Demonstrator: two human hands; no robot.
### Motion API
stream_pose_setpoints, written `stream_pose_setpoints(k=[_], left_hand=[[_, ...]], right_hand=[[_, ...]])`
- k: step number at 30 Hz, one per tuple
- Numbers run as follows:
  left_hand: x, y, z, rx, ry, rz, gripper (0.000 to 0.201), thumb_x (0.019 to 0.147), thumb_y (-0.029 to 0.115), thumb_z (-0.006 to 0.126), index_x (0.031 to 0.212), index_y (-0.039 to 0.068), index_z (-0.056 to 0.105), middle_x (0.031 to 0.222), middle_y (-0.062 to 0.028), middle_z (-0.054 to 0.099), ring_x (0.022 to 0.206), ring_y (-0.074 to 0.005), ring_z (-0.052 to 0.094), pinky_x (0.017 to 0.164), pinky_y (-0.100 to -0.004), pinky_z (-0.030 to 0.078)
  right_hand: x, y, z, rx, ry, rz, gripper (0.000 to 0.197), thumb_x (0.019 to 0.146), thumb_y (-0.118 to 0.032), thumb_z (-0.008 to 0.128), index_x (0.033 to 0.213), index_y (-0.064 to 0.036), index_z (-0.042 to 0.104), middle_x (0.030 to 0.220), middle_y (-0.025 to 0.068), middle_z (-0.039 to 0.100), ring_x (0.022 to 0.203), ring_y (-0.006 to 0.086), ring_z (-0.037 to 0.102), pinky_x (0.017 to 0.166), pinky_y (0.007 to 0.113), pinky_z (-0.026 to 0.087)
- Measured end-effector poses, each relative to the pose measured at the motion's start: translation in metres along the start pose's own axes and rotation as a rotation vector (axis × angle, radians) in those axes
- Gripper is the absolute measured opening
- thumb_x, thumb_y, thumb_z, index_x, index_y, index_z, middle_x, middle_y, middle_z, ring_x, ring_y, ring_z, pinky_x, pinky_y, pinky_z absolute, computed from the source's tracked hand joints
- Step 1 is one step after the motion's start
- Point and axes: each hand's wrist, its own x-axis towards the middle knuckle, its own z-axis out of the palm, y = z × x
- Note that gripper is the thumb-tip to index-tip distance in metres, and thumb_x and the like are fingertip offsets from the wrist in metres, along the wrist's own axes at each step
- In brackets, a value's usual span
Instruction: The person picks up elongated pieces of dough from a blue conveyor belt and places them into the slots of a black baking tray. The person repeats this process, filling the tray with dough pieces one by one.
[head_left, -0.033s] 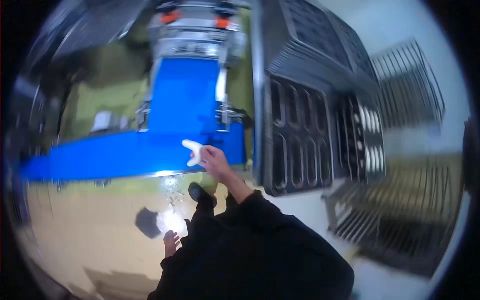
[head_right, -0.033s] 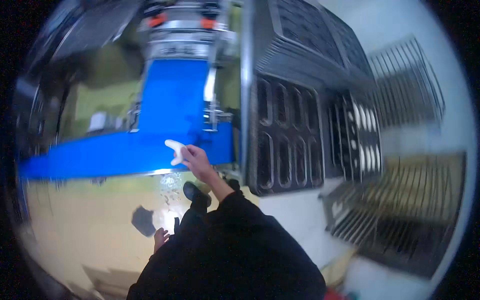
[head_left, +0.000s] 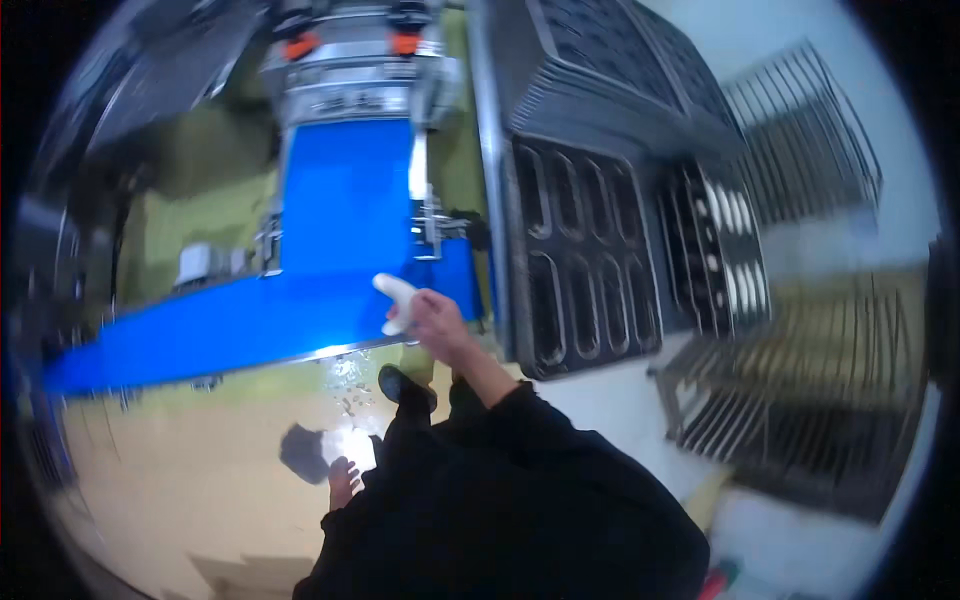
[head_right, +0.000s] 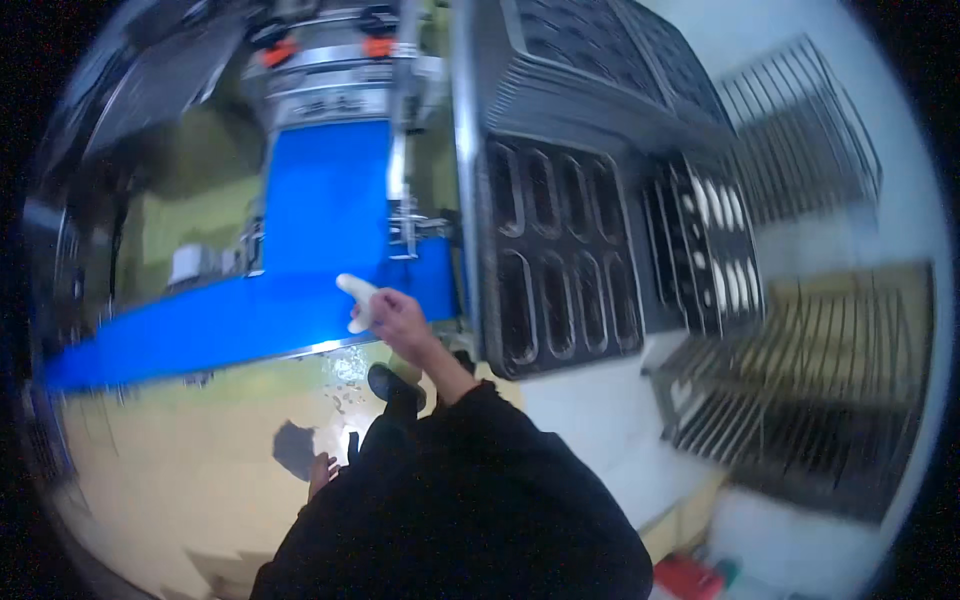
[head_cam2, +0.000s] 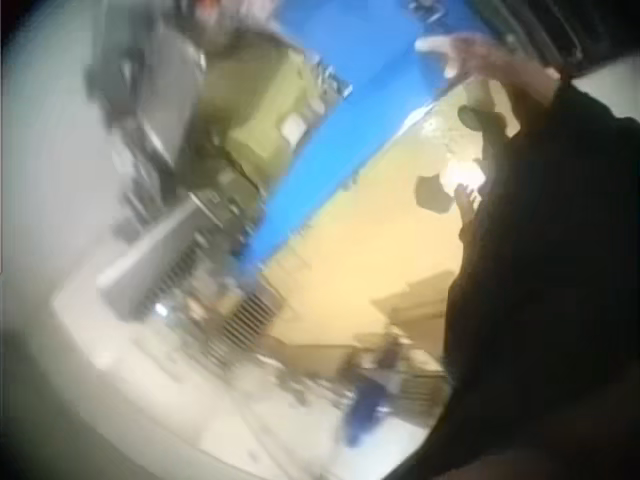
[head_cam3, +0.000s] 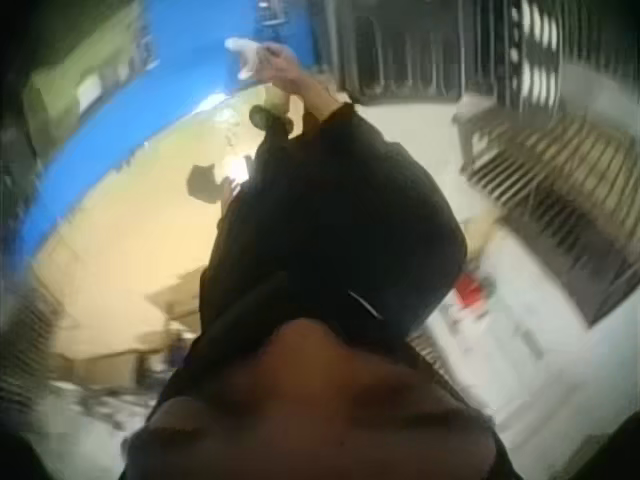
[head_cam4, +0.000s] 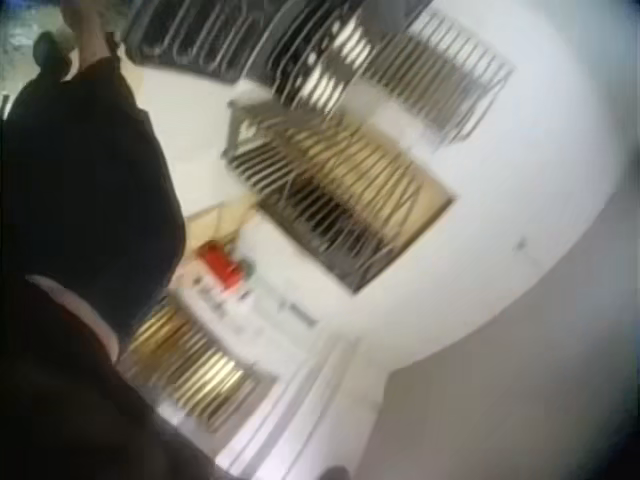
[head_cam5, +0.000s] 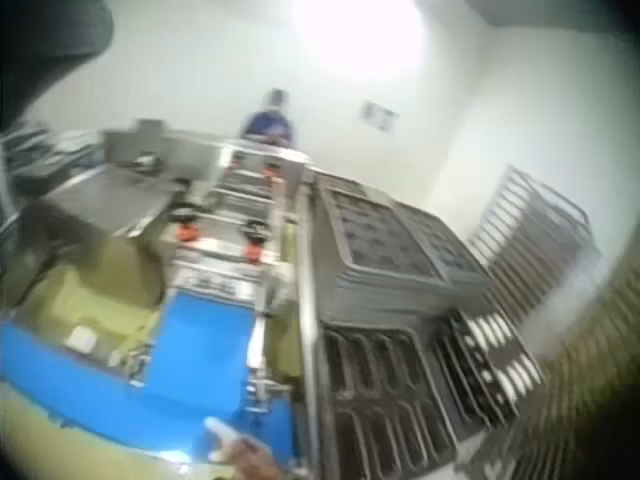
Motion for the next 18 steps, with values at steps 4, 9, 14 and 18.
stream_pose_setpoints(k=[4,9,14,18], left_hand=[[0.042,0.087,0.021,0.632,-0.148,0.282,0.033,0.088,0.034,0.05,0.112,0.011,0.052,0.095,-0.0026,0.058,0.076,-0.0124,0.055,0.056,-0.0251,0.044],[0.023,0.156,0.124,0.34,-0.116,0.235,0.039,0.09,0.034,0.05,0.121,0.011,0.048,0.106,-0.0057,0.06,0.086,-0.0156,0.058,0.068,-0.0304,0.046],[-0.041,0.19,0.195,0.321,-0.242,0.321,0.045,0.089,0.037,0.051,0.125,0.012,0.045,0.112,-0.0076,0.058,0.092,-0.0182,0.057,0.077,-0.0346,0.045],[-0.086,0.215,0.22,0.414,-0.25,0.422,0.041,0.089,0.032,0.052,0.125,0.011,0.047,0.106,-0.0067,0.061,0.092,-0.0162,0.058,0.075,-0.0307,0.045]], right_hand=[[-0.099,-0.112,-0.048,0.087,0.261,-0.328,0.025,0.096,-0.027,0.042,0.104,-0.003,0.045,0.084,0.0086,0.058,0.066,0.0132,0.056,0.06,0.025,0.048],[-0.153,-0.173,-0.085,-0.544,0.691,-0.786,0.024,0.094,-0.023,0.047,0.101,-0.0001,0.05,0.077,0.0067,0.057,0.06,0.0117,0.051,0.055,0.026,0.045],[-0.137,-0.158,-0.085,-1.471,0.784,-0.546,0.031,0.086,-0.02,0.057,0.107,0.0032,0.052,0.09,0.0157,0.059,0.081,0.0296,0.058,0.07,0.038,0.046],[-0.147,-0.142,-0.072,-1.867,0.848,-0.252,0.041,0.081,-0.014,0.06,0.117,0.0018,0.049,0.115,0.0205,0.05,0.104,0.0368,0.048,0.088,0.044,0.038]])
